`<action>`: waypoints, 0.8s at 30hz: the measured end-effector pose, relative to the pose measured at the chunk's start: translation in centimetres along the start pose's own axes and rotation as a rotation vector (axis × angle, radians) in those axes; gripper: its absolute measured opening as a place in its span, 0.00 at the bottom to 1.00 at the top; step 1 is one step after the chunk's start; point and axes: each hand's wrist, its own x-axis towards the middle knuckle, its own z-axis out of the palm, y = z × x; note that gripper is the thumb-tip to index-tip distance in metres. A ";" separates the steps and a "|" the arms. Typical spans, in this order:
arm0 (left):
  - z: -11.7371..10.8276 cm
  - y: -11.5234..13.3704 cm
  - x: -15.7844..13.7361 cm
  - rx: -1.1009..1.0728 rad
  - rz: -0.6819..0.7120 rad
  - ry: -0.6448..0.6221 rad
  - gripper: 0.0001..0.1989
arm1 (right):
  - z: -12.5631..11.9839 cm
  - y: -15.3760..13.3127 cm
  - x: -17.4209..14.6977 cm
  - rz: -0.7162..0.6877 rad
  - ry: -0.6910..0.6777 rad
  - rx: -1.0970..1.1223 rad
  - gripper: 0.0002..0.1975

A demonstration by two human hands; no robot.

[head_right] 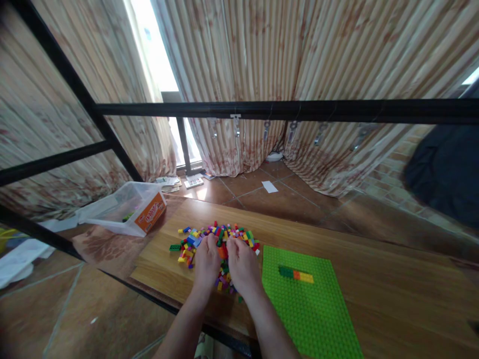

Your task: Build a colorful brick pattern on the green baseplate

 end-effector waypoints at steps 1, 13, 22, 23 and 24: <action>0.0 0.1 -0.1 -0.016 0.013 -0.006 0.17 | 0.0 -0.3 -0.2 -0.003 -0.046 -0.012 0.14; 0.8 0.4 -1.0 -0.113 0.058 -0.049 0.14 | 0.9 -0.1 -2.1 0.033 0.064 -0.031 0.18; -0.3 0.4 -0.2 0.013 0.076 -0.047 0.17 | 1.5 1.3 -1.6 0.177 0.086 0.183 0.20; -0.3 0.3 -0.2 0.067 0.088 -0.063 0.17 | 1.2 1.3 -1.5 0.158 0.065 0.144 0.20; -0.3 0.2 -0.1 0.116 0.099 -0.079 0.17 | 0.9 1.3 -1.4 0.127 0.044 0.087 0.19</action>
